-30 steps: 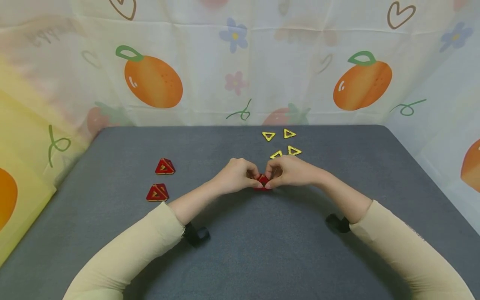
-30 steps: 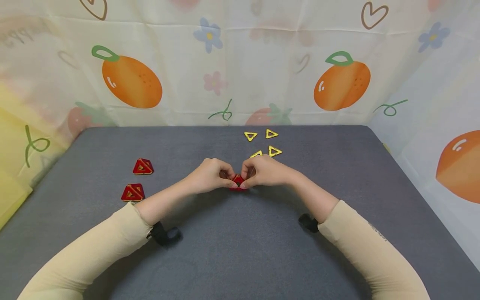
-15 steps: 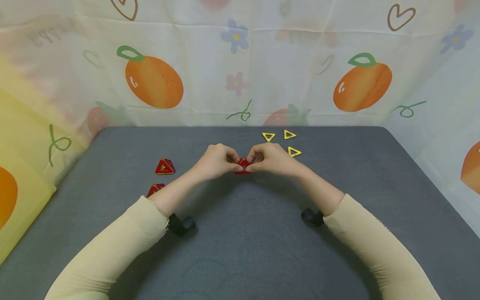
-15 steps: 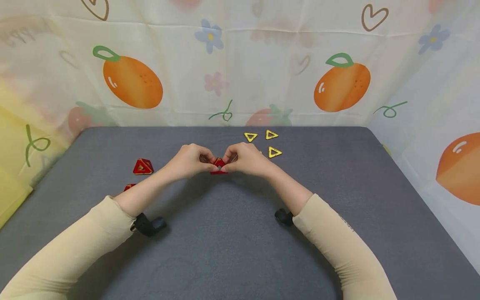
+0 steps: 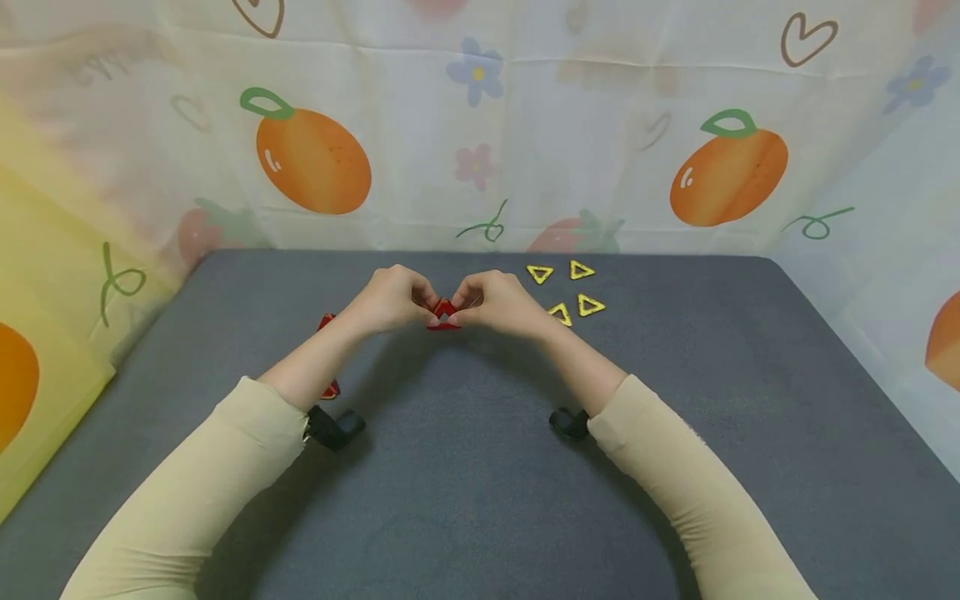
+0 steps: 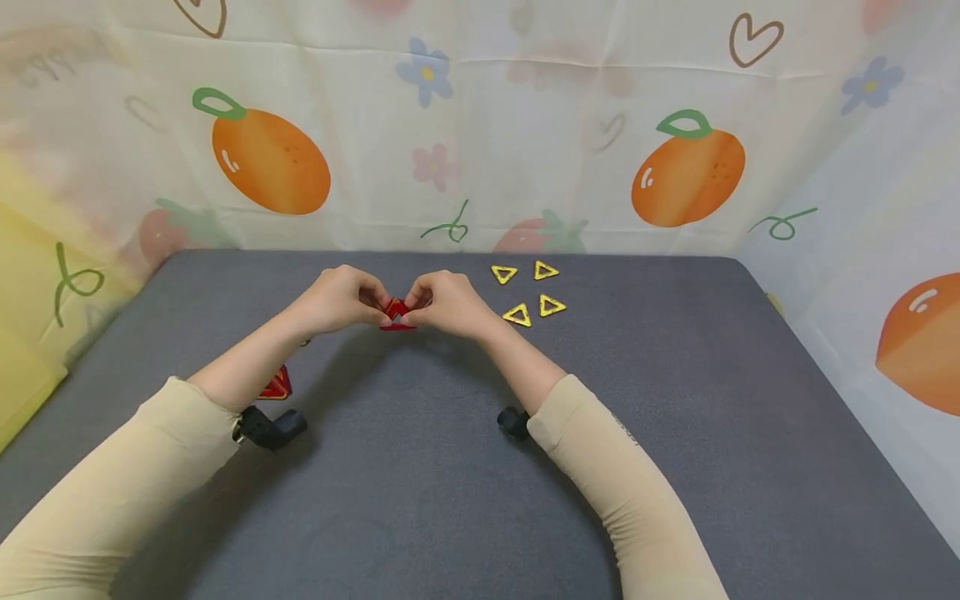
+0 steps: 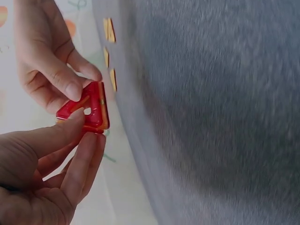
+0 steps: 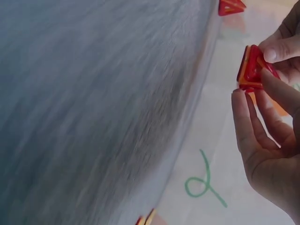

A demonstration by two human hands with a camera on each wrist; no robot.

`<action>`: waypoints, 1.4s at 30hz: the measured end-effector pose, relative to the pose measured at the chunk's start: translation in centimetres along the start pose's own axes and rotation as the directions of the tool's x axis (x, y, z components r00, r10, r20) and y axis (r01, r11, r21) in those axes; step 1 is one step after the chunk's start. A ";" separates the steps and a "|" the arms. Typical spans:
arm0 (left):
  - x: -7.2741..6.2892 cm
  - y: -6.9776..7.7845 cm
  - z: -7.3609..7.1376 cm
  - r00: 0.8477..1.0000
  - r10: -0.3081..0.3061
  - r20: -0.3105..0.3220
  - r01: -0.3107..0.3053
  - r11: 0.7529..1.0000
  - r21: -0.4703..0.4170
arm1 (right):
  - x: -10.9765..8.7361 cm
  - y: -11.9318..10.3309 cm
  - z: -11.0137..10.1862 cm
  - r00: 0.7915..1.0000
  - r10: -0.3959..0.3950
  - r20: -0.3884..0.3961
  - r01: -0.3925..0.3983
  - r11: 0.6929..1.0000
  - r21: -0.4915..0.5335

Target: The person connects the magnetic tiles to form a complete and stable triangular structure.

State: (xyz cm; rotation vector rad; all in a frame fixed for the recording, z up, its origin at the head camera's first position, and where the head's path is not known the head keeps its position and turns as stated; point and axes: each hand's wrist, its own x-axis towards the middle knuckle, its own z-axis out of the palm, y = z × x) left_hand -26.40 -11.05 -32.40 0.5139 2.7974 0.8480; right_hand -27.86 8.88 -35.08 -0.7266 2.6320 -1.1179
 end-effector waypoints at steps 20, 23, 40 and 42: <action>0.2 -2.9 -3.7 0.979 -0.196 0.056 0.194 0.980 0.040 | 4.6 -2.2 3.9 0.997 0.070 -0.043 -0.069 0.997 0.031; 0.2 -3.4 -4.0 0.972 -0.227 0.059 0.221 0.972 0.083 | 5.0 -2.8 4.6 0.997 0.068 -0.043 -0.067 0.998 0.019; 0.4 -4.3 -3.5 0.954 -0.284 0.092 0.266 0.948 0.173 | 5.8 -3.3 6.6 0.997 0.071 -0.037 -0.075 0.993 -0.095; 0.4 -4.3 -3.4 0.953 -0.287 0.097 0.267 0.947 0.179 | 5.8 -3.2 6.6 0.997 0.064 -0.037 -0.068 0.992 -0.106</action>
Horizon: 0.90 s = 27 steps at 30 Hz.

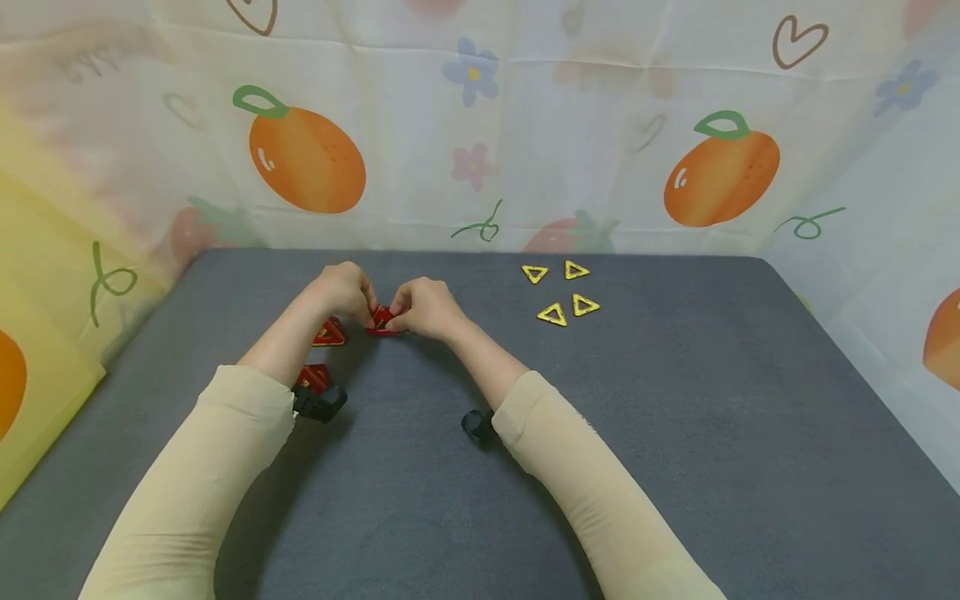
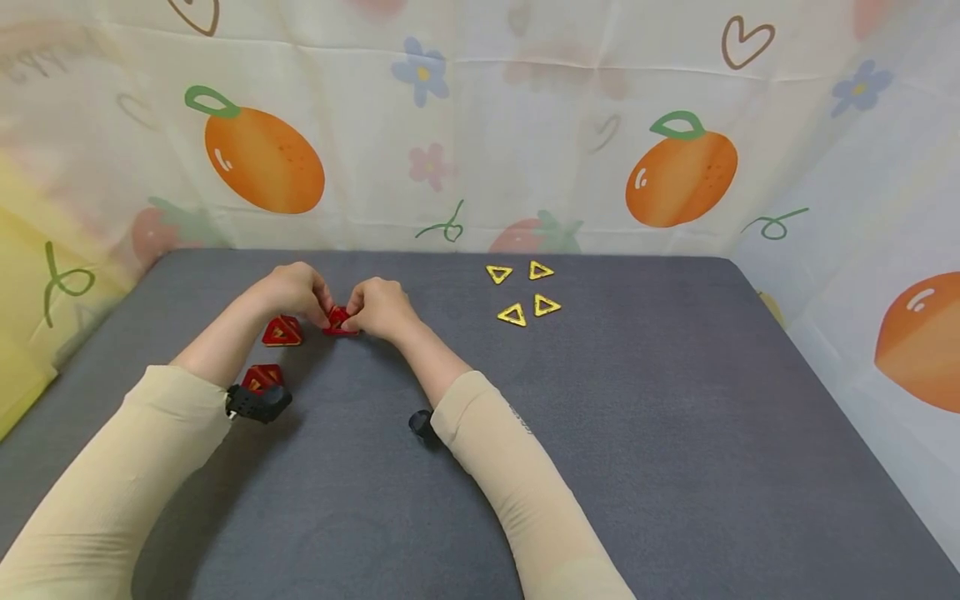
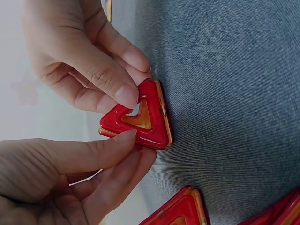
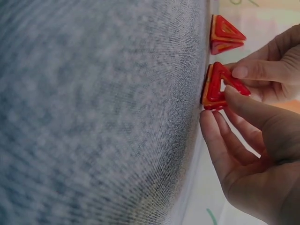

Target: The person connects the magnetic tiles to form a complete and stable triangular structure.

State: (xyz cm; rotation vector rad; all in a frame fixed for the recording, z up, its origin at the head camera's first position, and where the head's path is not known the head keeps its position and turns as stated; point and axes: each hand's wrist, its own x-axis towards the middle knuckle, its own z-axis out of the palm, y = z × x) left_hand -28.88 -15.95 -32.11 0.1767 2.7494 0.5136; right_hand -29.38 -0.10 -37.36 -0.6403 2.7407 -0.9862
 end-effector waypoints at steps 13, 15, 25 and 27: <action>-0.1 -0.2 0.0 1.000 0.003 0.025 -0.002 1.000 -0.021 | 0.2 0.3 0.3 1.000 -0.007 -0.007 0.007 1.000 -0.015; -0.2 -0.3 -0.2 1.000 0.003 0.025 -0.003 1.000 -0.024 | 0.2 0.2 0.3 1.000 -0.009 -0.005 0.009 1.000 -0.017; -0.4 -0.4 -0.4 0.999 0.048 0.026 -0.044 0.989 -0.138 | 0.0 0.4 -0.5 0.999 0.002 0.036 -0.002 1.000 0.021; -0.4 -0.3 -0.4 0.998 0.070 0.007 -0.068 0.985 -0.157 | -0.1 0.6 -0.9 0.999 -0.002 0.040 0.001 0.999 0.038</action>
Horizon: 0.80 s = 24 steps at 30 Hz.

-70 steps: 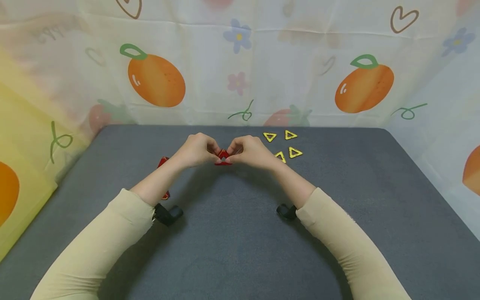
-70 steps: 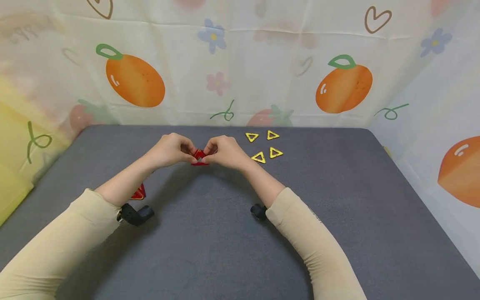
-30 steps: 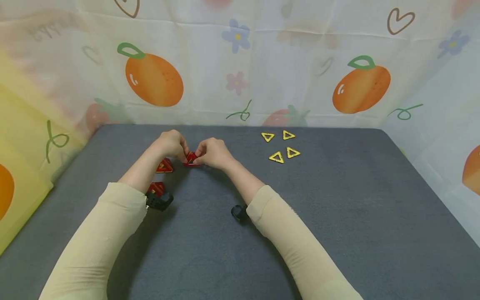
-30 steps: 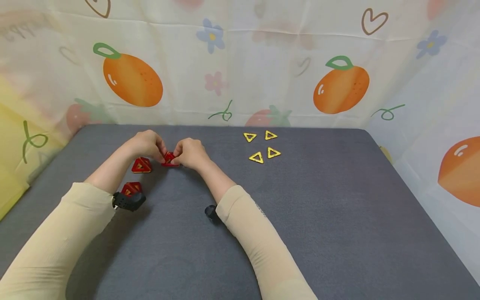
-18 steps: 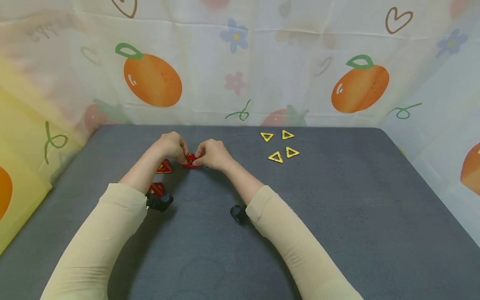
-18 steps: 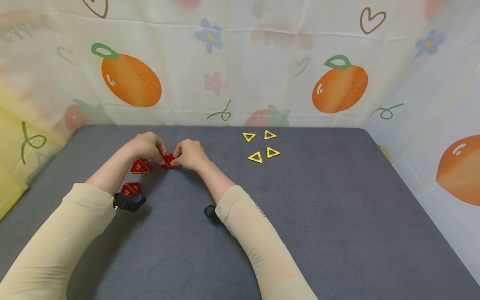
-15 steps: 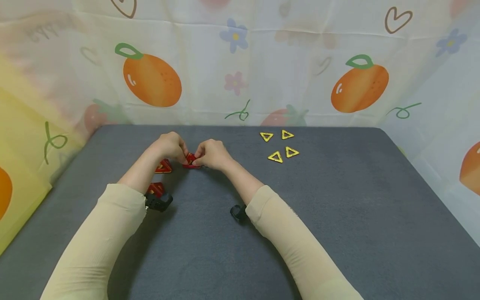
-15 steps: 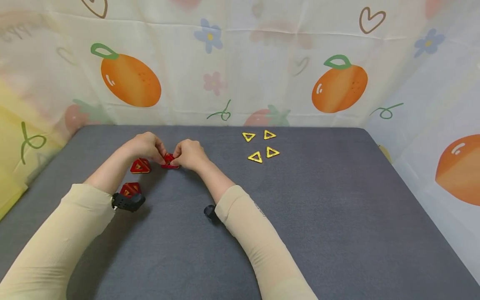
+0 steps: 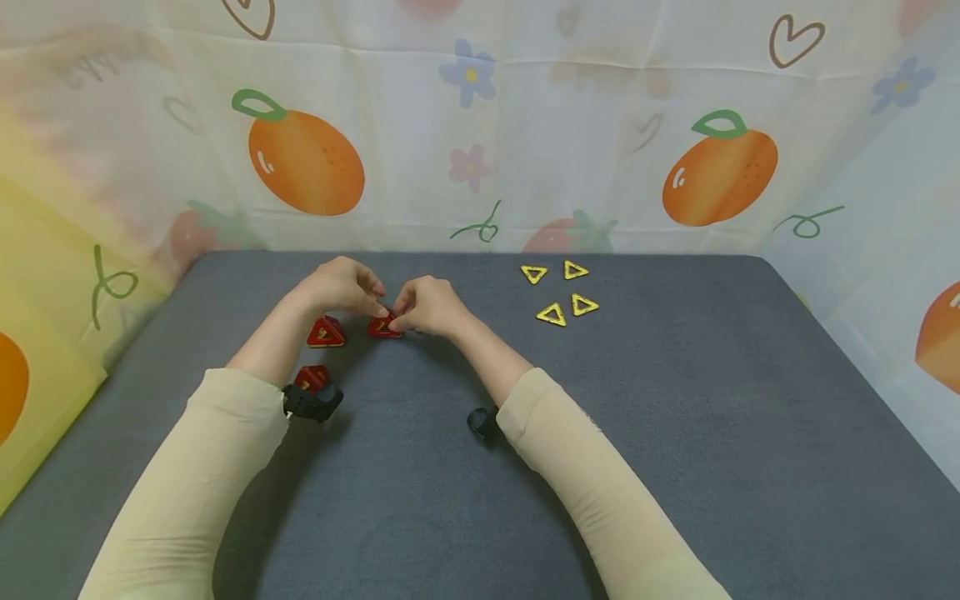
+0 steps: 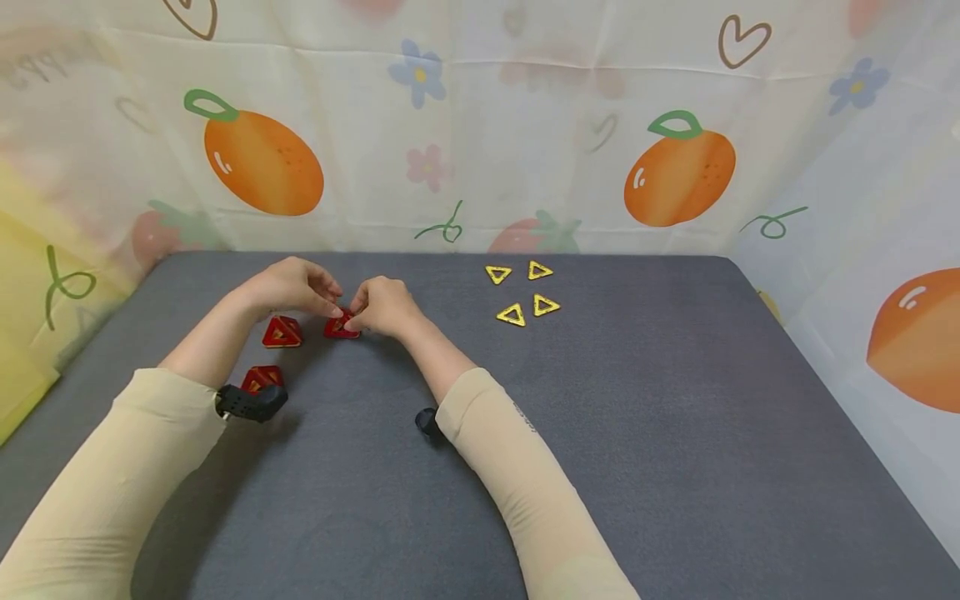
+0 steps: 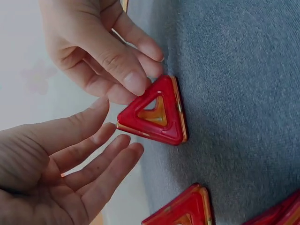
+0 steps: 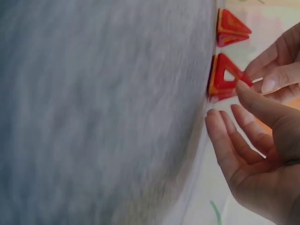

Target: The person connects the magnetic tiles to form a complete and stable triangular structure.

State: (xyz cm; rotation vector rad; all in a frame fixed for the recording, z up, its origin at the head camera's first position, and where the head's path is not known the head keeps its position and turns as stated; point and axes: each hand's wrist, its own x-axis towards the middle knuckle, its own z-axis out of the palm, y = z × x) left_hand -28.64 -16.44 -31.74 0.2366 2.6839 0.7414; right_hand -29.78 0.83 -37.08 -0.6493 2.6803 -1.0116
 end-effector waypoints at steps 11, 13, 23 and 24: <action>0.7 1.7 1.2 0.971 0.122 -0.208 -0.150 0.980 -0.127 | -0.5 2.6 -3.6 0.996 0.036 -0.076 -0.032 0.998 0.059; 0.9 2.2 1.6 0.967 0.127 -0.221 -0.163 0.975 -0.153 | -0.8 3.3 -4.5 0.994 0.043 -0.101 -0.036 0.997 0.067; 2.9 5.6 5.6 0.969 0.169 -0.180 -0.207 0.954 -0.219 | -3.3 8.1 -9.8 0.968 0.102 -0.230 -0.086 0.993 0.080; 3.1 6.0 6.1 0.969 0.174 -0.177 -0.212 0.950 -0.228 | -3.6 8.5 -10.3 0.964 0.103 -0.246 -0.089 0.994 0.069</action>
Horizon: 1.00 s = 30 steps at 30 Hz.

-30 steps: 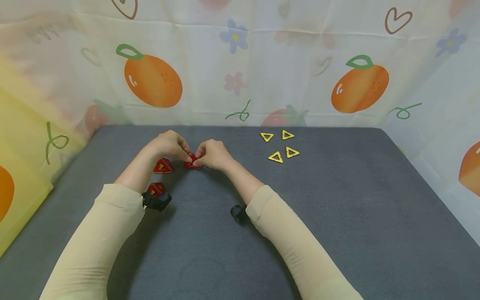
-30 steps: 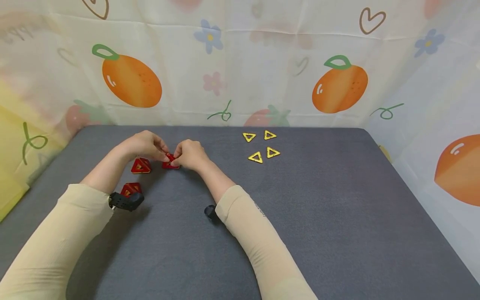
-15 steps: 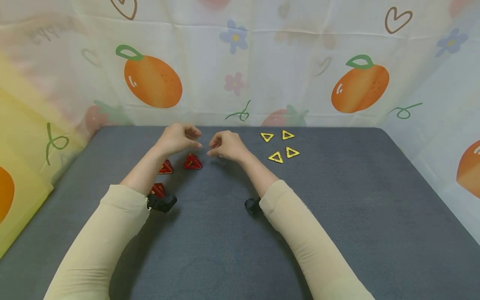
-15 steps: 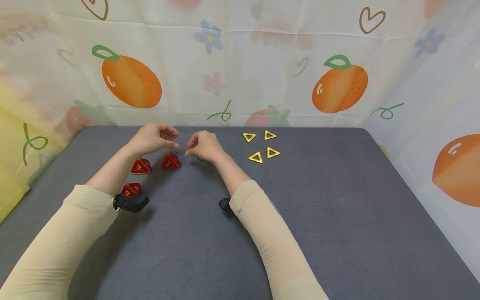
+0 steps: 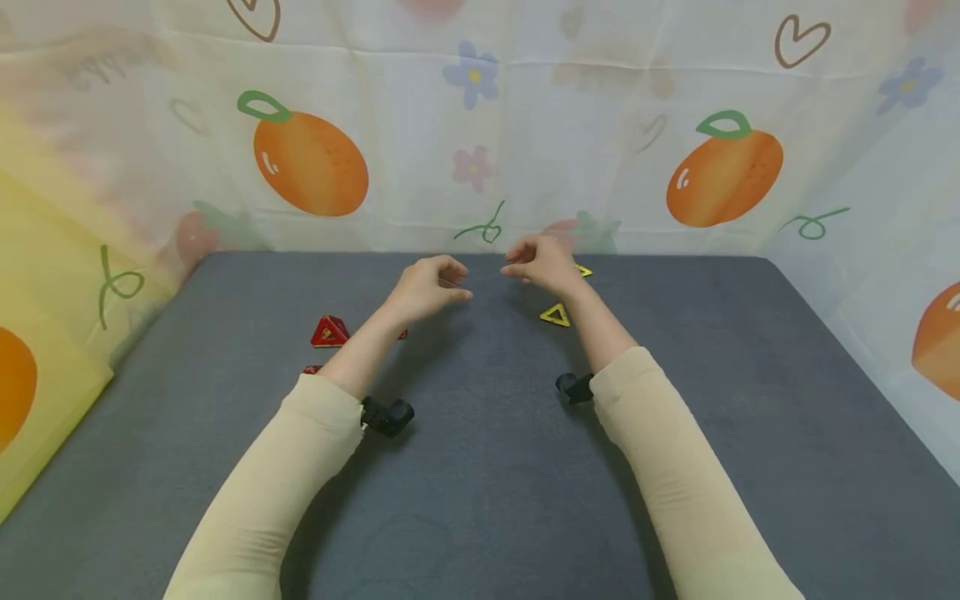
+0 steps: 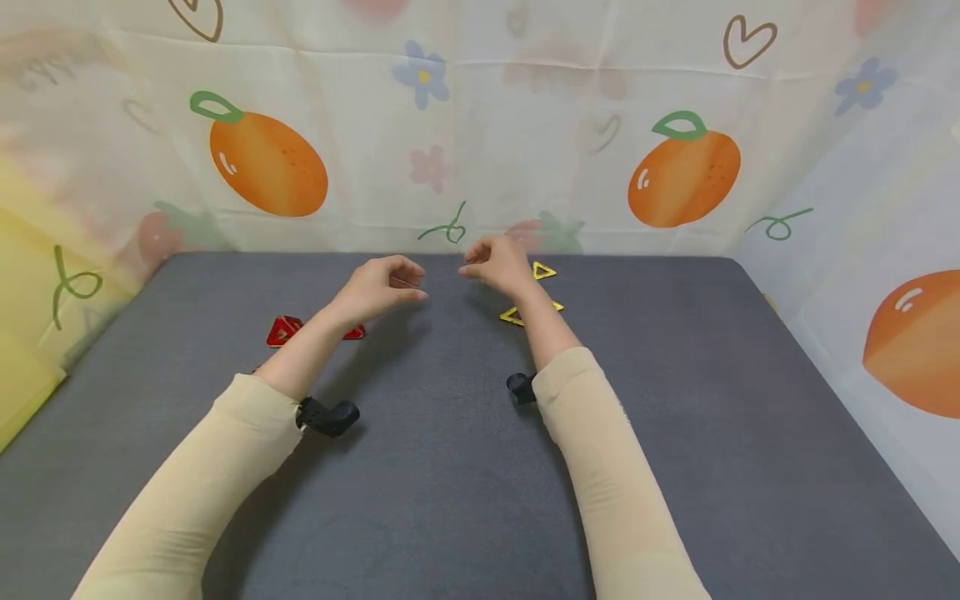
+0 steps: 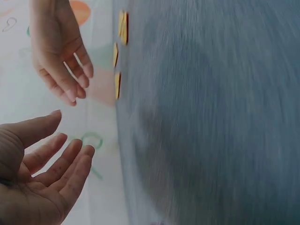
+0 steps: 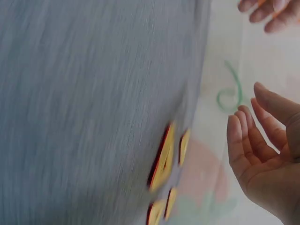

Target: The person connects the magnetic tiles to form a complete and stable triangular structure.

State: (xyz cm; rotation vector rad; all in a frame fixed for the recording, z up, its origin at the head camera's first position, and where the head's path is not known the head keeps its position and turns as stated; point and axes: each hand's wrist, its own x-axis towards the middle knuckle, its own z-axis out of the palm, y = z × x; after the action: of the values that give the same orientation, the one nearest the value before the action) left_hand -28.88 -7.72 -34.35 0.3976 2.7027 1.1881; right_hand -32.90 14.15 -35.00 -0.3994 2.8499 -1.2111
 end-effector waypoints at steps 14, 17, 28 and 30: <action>3.4 4.0 7.5 0.997 0.000 0.081 0.010 0.993 -0.120 | -3.8 9.4 -7.9 0.965 0.191 0.182 -0.171 0.978 -0.123; 4.1 4.5 8.6 0.996 0.005 0.094 0.007 0.992 -0.123 | -4.6 10.5 -8.7 0.955 0.193 0.227 -0.173 0.979 -0.104; 5.8 5.3 11.7 0.978 0.027 0.209 -0.042 0.997 0.071 | -4.6 10.7 -8.3 0.956 0.107 0.275 -0.074 0.989 -0.127; 5.9 5.4 12.0 0.977 0.026 0.213 -0.054 0.991 0.125 | -4.6 10.8 -8.2 0.955 0.099 0.278 -0.054 0.985 -0.166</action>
State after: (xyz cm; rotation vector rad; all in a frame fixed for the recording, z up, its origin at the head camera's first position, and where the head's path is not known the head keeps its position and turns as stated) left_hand -30.55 5.96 -38.68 0.5646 2.6046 0.9233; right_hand -31.89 28.19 -37.32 -0.4247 2.6878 -0.8407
